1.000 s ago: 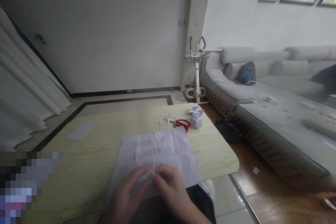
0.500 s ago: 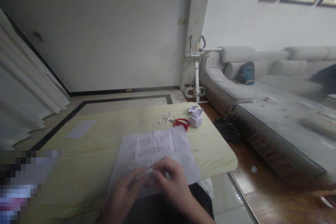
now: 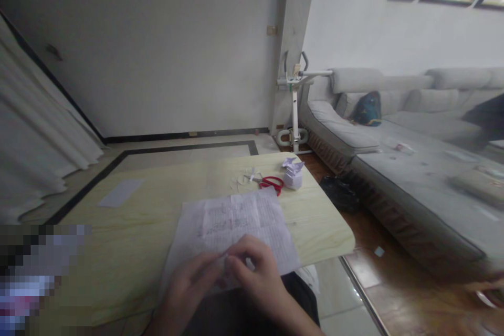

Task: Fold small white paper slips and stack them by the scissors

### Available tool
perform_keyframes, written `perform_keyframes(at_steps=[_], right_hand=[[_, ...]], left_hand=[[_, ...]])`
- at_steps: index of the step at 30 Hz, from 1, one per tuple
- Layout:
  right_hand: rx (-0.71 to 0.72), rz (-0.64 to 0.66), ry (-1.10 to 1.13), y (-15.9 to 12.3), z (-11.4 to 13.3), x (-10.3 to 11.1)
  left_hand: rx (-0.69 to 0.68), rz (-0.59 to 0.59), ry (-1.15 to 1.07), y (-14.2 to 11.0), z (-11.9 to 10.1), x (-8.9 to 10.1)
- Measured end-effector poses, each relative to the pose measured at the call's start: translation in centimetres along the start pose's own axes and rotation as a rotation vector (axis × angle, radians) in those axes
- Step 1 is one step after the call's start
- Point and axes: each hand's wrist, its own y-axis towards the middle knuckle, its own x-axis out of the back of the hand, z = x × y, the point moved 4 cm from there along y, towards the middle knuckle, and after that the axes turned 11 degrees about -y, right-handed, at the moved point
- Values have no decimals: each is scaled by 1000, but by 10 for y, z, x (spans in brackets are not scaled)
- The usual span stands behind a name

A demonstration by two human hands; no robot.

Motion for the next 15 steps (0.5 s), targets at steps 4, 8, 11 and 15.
perform_keyframes(at_steps=[4,8,11,15], right_hand=[[-9,-14,-30,1,2,1],[-24,-23,-32,1,3,0],[-36,-32,-27,0,2,0],[-79,-49,27,-2,-2,-2]], left_hand=[[8,22,25,1,-1,0],[12,12,72,1,2,1],[0,-2,119,0,4,2],[-26,11,152,0,6,1]])
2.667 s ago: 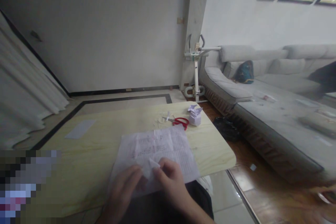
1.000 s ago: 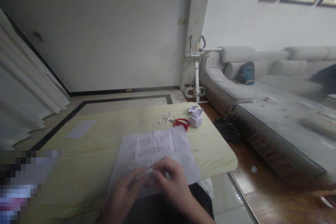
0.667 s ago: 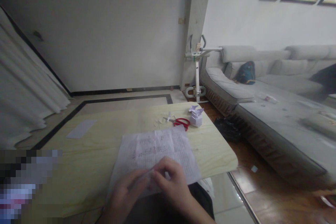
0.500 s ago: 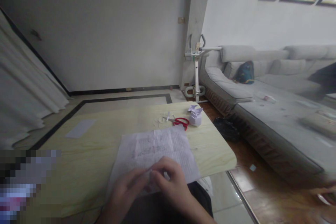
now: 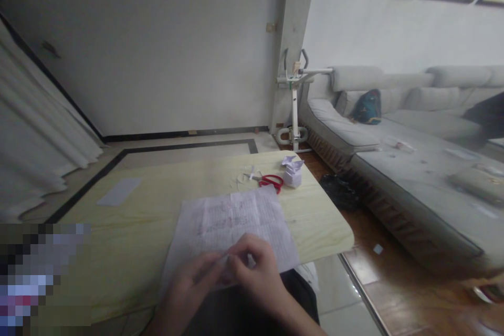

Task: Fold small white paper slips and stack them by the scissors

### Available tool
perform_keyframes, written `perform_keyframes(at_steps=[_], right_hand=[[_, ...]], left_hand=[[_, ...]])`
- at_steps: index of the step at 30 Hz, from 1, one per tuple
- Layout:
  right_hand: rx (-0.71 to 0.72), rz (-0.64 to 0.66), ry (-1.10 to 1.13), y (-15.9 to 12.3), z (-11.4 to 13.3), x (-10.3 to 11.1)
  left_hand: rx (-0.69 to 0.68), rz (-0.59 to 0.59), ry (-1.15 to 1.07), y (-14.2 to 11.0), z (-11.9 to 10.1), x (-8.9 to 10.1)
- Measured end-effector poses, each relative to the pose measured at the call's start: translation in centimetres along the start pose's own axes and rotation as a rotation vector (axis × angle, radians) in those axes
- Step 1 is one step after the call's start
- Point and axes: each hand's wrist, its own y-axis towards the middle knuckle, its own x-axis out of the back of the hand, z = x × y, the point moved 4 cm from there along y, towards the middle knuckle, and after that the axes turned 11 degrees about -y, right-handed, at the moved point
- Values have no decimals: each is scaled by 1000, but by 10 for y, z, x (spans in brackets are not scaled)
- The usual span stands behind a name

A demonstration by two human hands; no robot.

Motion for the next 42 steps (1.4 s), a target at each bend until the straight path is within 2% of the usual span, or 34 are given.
perform_keyframes(at_steps=[5,11,18,21,25,30,36,42], right_hand=[[-134,28,178,-1,-7,-7],[-32,20,22,0,-2,-3],[-130,55,196,0,-6,-6],[-107,78,134,0,-5,-7],[-61,46,1,1,-3,-5],[-139,72,87,2,-3,-5],[-162,4,138,4,-6,0],[-166,77,111,5,-7,-2]], left_hand=[[1,30,10,0,-2,-2],[22,54,-75,1,-7,-3],[28,52,-89,2,-6,-3],[39,35,-122,2,-8,-2],[60,40,-119,4,-6,-3],[50,-10,-92,5,0,1],[93,-94,-87,2,2,9],[32,-193,-103,2,-9,12]])
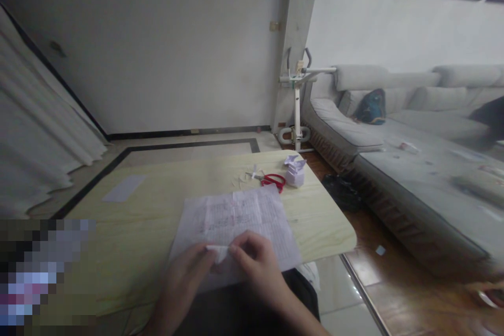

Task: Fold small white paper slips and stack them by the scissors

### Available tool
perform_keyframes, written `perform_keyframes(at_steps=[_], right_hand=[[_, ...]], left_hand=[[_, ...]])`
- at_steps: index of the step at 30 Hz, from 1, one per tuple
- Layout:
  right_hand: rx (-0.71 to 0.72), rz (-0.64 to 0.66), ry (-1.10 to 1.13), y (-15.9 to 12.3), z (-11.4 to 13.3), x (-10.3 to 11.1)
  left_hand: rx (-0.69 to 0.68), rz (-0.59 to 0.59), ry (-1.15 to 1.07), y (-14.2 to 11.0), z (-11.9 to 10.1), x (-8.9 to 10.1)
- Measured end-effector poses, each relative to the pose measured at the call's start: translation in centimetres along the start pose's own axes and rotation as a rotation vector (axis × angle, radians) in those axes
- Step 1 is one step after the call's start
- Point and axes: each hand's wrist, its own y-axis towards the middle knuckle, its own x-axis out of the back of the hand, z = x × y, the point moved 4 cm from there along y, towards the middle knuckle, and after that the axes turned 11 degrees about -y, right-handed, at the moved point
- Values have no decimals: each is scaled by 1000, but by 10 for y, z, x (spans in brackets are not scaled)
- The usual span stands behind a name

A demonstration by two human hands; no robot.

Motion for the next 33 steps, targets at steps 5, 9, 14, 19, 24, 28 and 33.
perform_keyframes(at_steps=[5,9,14,19,24,28,33], right_hand=[[22,25,10,1,-2,-2],[28,61,2,0,-6,-4],[31,80,-16,-3,-3,-7],[35,27,18,-3,1,-7],[19,69,-65,0,1,-6],[55,61,-156,2,1,-1],[101,47,-165,0,2,-1]], left_hand=[[-52,-20,34,0,-5,-2],[-80,0,66,-1,2,-2],[-135,17,93,-1,5,-3],[-151,-7,119,0,5,-5],[-211,-40,170,1,6,-1],[-212,-52,195,1,4,2],[-183,-55,123,1,0,0]])
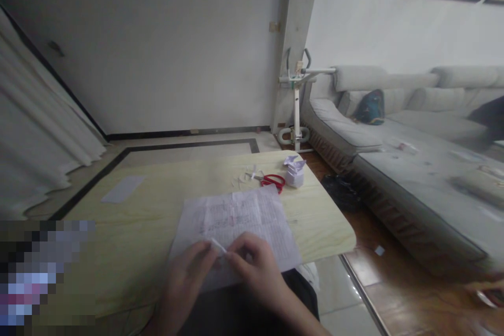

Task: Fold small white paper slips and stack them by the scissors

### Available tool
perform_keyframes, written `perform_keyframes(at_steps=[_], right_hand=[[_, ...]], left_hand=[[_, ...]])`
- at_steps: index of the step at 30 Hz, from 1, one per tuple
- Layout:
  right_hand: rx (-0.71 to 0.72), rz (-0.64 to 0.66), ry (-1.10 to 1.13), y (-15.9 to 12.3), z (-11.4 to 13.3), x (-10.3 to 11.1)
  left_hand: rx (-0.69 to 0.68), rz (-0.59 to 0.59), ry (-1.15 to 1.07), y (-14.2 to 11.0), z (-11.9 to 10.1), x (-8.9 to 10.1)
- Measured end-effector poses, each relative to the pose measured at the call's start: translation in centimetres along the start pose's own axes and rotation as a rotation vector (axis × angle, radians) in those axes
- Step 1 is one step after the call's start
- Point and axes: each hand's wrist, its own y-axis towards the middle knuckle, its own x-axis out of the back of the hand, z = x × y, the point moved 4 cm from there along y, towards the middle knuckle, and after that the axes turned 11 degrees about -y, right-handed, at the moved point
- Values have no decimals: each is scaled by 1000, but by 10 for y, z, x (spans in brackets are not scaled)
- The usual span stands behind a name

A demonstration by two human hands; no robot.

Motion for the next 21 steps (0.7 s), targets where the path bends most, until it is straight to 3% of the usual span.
perform_keyframes(at_steps=[7,12,18,21], right_hand=[[26,-43,33,-3,0,-6],[29,6,0,-1,0,-2],[139,-84,-22,0,4,5],[144,-108,-6,-1,5,4]], left_hand=[[-8,37,-4,-2,0,-4],[-34,89,52,-3,4,-5],[-158,205,148,-5,12,-11],[-157,204,174,-7,15,-11]])
